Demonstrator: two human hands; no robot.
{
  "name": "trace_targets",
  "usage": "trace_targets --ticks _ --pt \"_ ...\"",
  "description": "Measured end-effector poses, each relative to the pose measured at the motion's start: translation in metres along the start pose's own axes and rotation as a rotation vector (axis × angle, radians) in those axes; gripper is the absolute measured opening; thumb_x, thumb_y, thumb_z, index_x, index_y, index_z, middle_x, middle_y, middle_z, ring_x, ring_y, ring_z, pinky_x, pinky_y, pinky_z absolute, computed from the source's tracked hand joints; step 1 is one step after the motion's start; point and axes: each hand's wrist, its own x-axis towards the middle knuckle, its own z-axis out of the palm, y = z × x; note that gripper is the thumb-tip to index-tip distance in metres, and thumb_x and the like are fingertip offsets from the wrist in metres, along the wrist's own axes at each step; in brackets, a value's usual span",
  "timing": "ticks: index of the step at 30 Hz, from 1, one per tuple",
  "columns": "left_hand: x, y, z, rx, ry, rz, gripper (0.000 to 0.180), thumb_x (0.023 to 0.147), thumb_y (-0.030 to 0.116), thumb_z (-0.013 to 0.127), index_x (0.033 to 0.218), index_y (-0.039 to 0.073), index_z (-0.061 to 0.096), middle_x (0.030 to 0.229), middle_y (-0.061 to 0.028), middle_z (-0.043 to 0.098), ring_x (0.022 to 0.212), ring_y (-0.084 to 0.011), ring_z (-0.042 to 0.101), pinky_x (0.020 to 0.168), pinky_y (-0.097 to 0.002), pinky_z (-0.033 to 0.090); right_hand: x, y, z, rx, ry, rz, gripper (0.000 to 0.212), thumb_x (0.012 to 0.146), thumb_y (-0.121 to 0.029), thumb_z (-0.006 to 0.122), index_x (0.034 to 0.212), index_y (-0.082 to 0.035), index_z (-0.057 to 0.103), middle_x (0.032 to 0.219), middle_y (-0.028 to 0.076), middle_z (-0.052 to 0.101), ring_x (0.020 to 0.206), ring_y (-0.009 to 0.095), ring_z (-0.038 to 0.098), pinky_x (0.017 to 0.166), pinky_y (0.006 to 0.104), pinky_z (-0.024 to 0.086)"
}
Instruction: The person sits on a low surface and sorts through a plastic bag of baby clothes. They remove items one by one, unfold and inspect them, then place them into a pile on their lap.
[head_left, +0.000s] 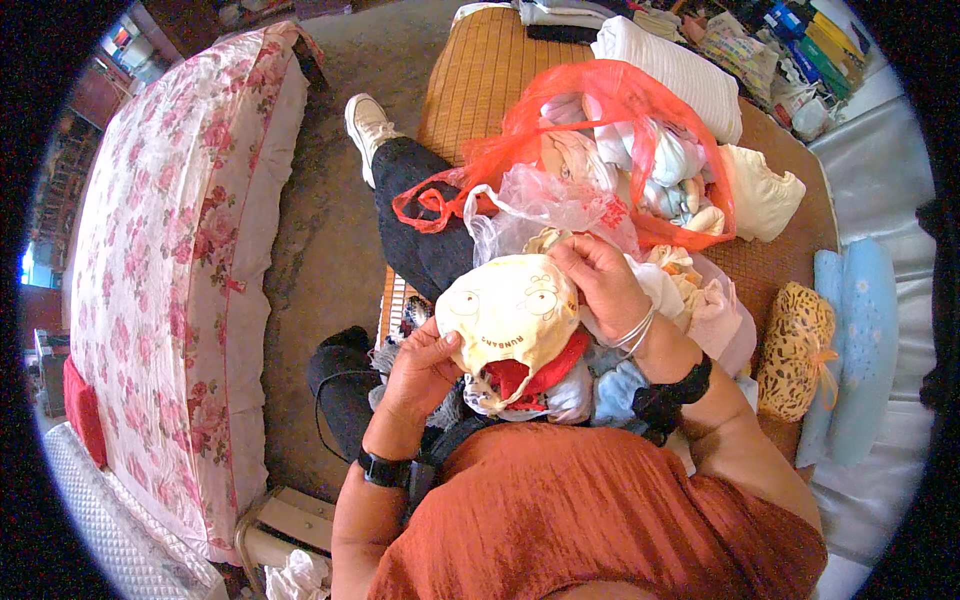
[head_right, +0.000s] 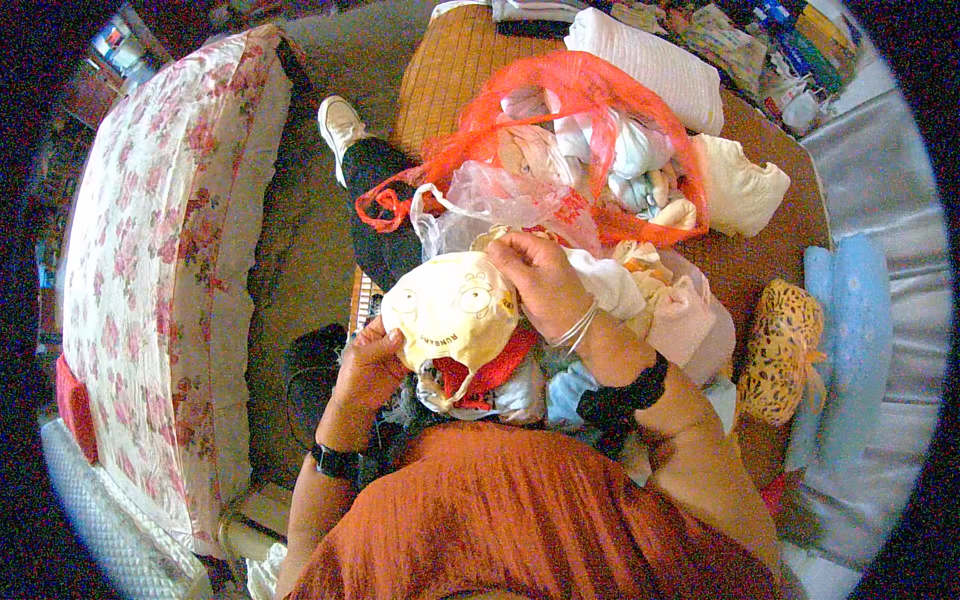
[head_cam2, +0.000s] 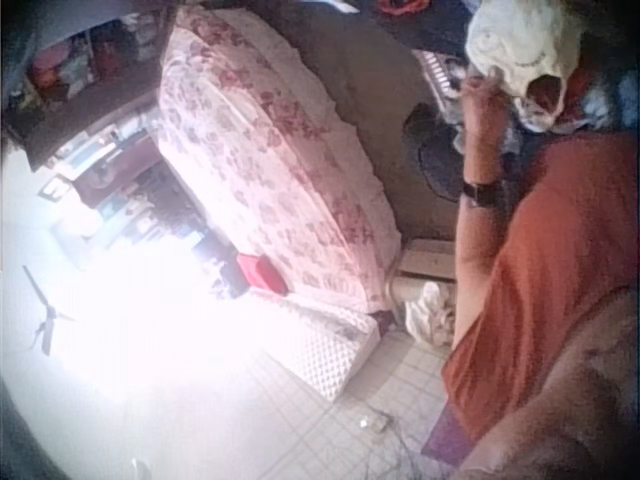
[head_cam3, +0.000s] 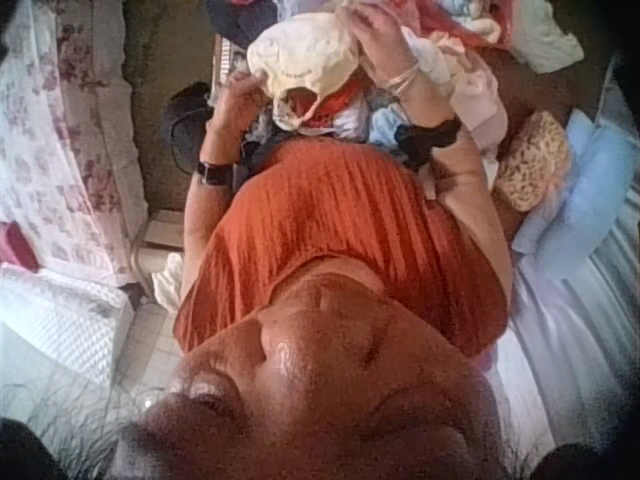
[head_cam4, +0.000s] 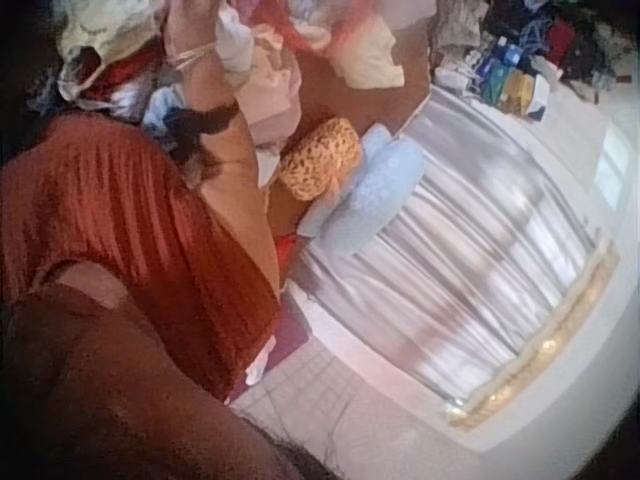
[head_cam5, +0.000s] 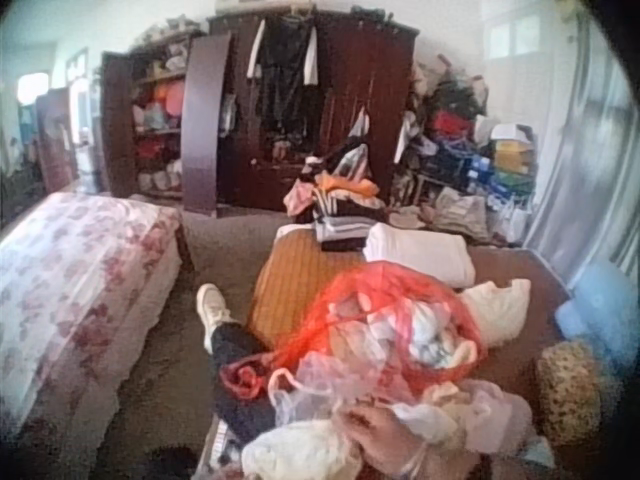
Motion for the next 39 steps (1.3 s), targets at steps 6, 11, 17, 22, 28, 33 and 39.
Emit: trace_targets --ticks 6,11,17,22,28,33,39 --pt "0.003 -0.006 -0.009 0.029 0.058 0.025 0.036 0.089 0.006 0.059 0.124 0.001 0.053 0.118 -0.0113 0.063 0.105 -0.0212 0.063 0.090 -0.0338 0.052 0.009 0.011 -0.039 -0.971 -0.138 0.127 0.031 0.092 -0.034 0.061 0.099 -0.004 0.065 0.072 0.000 0.062 0.057 0.009 0.057 0.050 0.0255 0.046" --pt "0.002 -0.013 -0.018 -0.010 0.056 0.013 0.039 0.089 0.002 0.056 0.127 -0.001 0.049 0.120 -0.0120 0.061 0.107 -0.0219 0.062 0.090 -0.0344 0.052 0.019 0.041 -0.030 -0.031 -0.033 0.224 0.032 0.086 -0.028 0.068 0.108 -0.005 0.063 0.090 -0.001 0.064 0.073 0.009 0.059 0.059 0.0242 0.048" --pt "-0.012 -0.011 -0.025 0.086 0.110 -0.060 0.040 0.086 -0.002 0.055 0.126 -0.003 0.049 0.118 -0.0126 0.062 0.103 -0.0206 0.063 0.085 -0.0324 0.053 0.020 0.036 -0.029 0.288 -0.022 0.230 0.029 0.088 -0.026 0.066 0.110 -0.010 0.059 0.098 -0.002 0.061 0.081 0.005 0.055 0.059 0.0184 0.039" --pt "-0.020 -0.012 -0.023 0.310 0.054 -0.130 0.030 0.089 0.008 0.059 0.117 -0.001 0.056 0.100 -0.0080 0.068 0.081 -0.0158 0.067 0.068 -0.0276 0.054 0.024 0.031 -0.014 0.017 -0.014 0.244 0.022 0.088 -0.021 0.065 0.104 -0.006 0.063 0.091 0.000 0.063 0.075 0.007 0.056 0.063 0.0230 0.045" --pt "-0.030 -0.008 -0.004 0.386 0.058 -0.220 0.029 0.090 0.017 0.061 0.114 0.000 0.058 0.095 -0.0059 0.068 0.073 -0.0123 0.063 0.059 -0.0241 0.050 0.029 0.023 -0.016 0.218 0.065 0.050 0.022 0.090 -0.019 0.061 0.103 -0.002 0.063 0.090 0.002 0.064 0.085 0.013 0.060 0.082 0.0276 0.049" --pt "-0.020 -0.002 0.020 0.695 0.015 -0.177 0.026 0.092 0.021 0.060 0.107 0.000 0.062 0.088 -0.0054 0.068 0.066 -0.0107 0.062 0.057 -0.0225 0.048 0.014 -0.020 -0.033 0.317 0.131 -0.121 0.012 0.090 -0.020 0.061 0.088 -0.008 0.062 0.076 -0.002 0.061 0.064 0.007 0.056 0.059 0.0216 0.046" --pt "0.008 -0.006 0.039 0.580 -0.080 -0.232 0.027 0.095 0.016 0.052 0.112 -0.004 0.058 0.086 -0.0092 0.068 0.065 -0.0146 0.064 0.054 -0.0262 0.054 -0.003 -0.060 -0.053 0.350 0.180 -0.018 0.007 0.088 -0.012 0.062 0.092 -0.007 0.060 0.082 0.001 0.065 0.072 0.009 0.062 0.067 0.0242 0.050"
